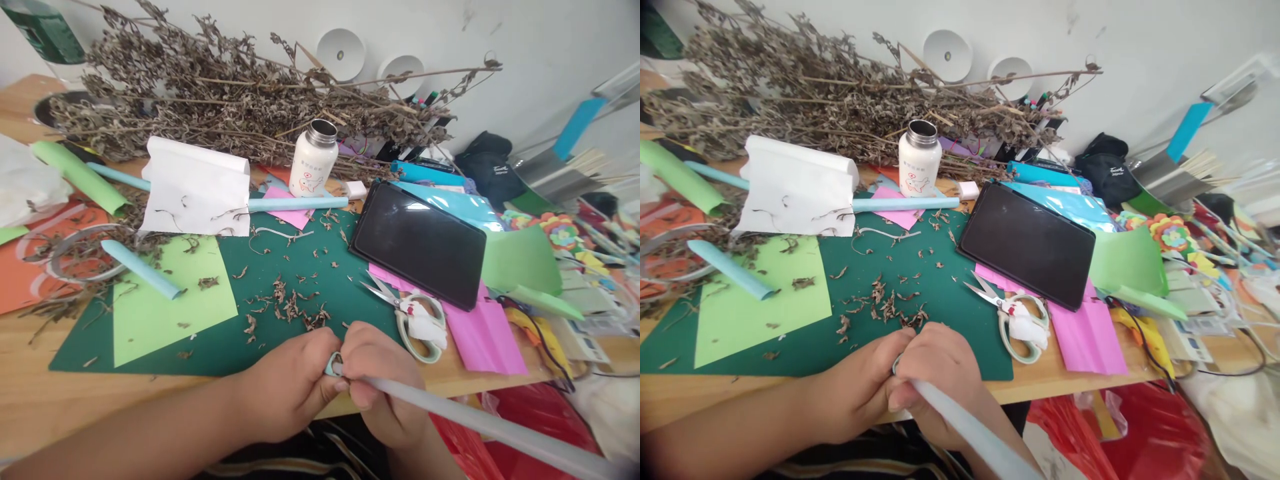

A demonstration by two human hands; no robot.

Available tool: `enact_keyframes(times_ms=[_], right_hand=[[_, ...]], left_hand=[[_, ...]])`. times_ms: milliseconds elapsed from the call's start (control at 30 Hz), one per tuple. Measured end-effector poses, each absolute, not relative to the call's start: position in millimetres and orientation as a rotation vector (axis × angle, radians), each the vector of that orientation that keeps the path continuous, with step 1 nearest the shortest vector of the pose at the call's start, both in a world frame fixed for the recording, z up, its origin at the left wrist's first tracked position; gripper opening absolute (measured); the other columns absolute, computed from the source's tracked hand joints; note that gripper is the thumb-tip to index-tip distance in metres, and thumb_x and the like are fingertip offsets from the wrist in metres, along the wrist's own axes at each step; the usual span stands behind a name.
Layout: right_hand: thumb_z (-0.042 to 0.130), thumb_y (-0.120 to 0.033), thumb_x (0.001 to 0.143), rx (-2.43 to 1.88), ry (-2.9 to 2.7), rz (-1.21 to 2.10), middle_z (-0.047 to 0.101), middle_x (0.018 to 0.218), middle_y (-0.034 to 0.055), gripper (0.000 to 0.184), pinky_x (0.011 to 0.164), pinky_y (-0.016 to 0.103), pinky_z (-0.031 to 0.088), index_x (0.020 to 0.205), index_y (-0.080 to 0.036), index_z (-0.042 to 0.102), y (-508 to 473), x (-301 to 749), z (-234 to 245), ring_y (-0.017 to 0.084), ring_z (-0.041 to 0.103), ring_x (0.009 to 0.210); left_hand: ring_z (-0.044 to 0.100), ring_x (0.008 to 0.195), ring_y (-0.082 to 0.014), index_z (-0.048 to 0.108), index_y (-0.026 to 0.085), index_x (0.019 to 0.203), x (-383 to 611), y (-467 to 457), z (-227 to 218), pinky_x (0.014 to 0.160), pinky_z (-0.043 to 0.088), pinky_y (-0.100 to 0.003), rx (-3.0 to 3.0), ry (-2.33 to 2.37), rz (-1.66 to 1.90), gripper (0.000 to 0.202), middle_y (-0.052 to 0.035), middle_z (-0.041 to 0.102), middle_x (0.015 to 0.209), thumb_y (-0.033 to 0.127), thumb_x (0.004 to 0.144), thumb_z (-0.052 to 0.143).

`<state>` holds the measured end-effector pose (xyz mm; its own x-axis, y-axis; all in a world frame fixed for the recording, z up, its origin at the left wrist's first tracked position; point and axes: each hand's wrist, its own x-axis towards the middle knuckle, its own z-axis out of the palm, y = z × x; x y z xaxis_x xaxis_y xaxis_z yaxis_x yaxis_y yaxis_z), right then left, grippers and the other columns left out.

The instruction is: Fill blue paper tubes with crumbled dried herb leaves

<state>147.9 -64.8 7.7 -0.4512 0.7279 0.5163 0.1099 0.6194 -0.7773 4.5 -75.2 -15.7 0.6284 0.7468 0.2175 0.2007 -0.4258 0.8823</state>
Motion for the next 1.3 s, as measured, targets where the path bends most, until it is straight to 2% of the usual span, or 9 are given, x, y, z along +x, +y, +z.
enact_keyframes(times_ms=[333, 567, 800, 1067, 1300], right_hand=[[0.041, -0.034, 0.085, -0.693, -2.093, 0.938, 0.044, 0.058, -0.0035, 0.024, 0.053, 0.022, 0.033, 0.067, -0.018, 0.043, -57.5, 146.7, 20.2, 0.007, 0.039, 0.056], [0.043, -0.035, 0.083, -0.529, -1.319, 1.022, 0.033, 0.057, -0.0041, 0.019, 0.048, 0.024, 0.029, 0.075, -0.02, 0.052, -64.9, 147.7, -1.3, 0.009, 0.036, 0.051], [0.045, -0.028, 0.082, -0.601, -1.716, 1.031, 0.046, 0.063, 0.0003, 0.014, 0.054, 0.028, 0.033, 0.08, -0.017, 0.054, -64.6, 157.5, -0.1, 0.012, 0.044, 0.06], [0.042, -0.03, 0.084, -0.67, -1.942, 0.976, 0.043, 0.061, -0.0013, 0.017, 0.053, 0.026, 0.034, 0.075, -0.018, 0.049, -62.9, 154.2, 10.9, 0.01, 0.041, 0.058], [0.04, -0.03, 0.085, -0.631, -1.951, 0.951, 0.042, 0.06, -0.0016, 0.016, 0.053, 0.025, 0.034, 0.075, -0.019, 0.047, -60.1, 152.4, 10.8, 0.01, 0.04, 0.057]], left_hand=[[0.046, 0.072, -0.0155, 0.035, 0.017, 0.086, 3.7, -75.6, -14.5, 0.067, 0.041, -0.029, 1.914, 0.747, 0.683, 0.027, -0.0068, 0.049, 0.084, 0.038, 0.088, 0.018], [0.041, 0.066, -0.0137, 0.034, 0.017, 0.082, 2.5, -77.9, -15.9, 0.06, 0.039, -0.026, 1.96, 0.785, 0.655, 0.026, -0.0045, 0.047, 0.077, 0.038, 0.087, 0.019], [0.043, 0.067, -0.0142, 0.037, 0.016, 0.085, 3.1, -76.2, -13.0, 0.061, 0.04, -0.027, 1.955, 0.768, 0.672, 0.031, -0.0064, 0.048, 0.08, 0.039, 0.088, 0.017], [0.045, 0.072, -0.015, 0.039, 0.016, 0.085, 4.9, -76.8, -16.5, 0.066, 0.041, -0.028, 1.951, 0.734, 0.691, 0.031, -0.0065, 0.049, 0.082, 0.039, 0.088, 0.018], [0.044, 0.066, -0.0136, 0.036, 0.017, 0.082, 5.6, -74.2, -14.3, 0.061, 0.041, -0.026, 1.988, 0.73, 0.754, 0.031, -0.0054, 0.048, 0.077, 0.041, 0.088, 0.017]])
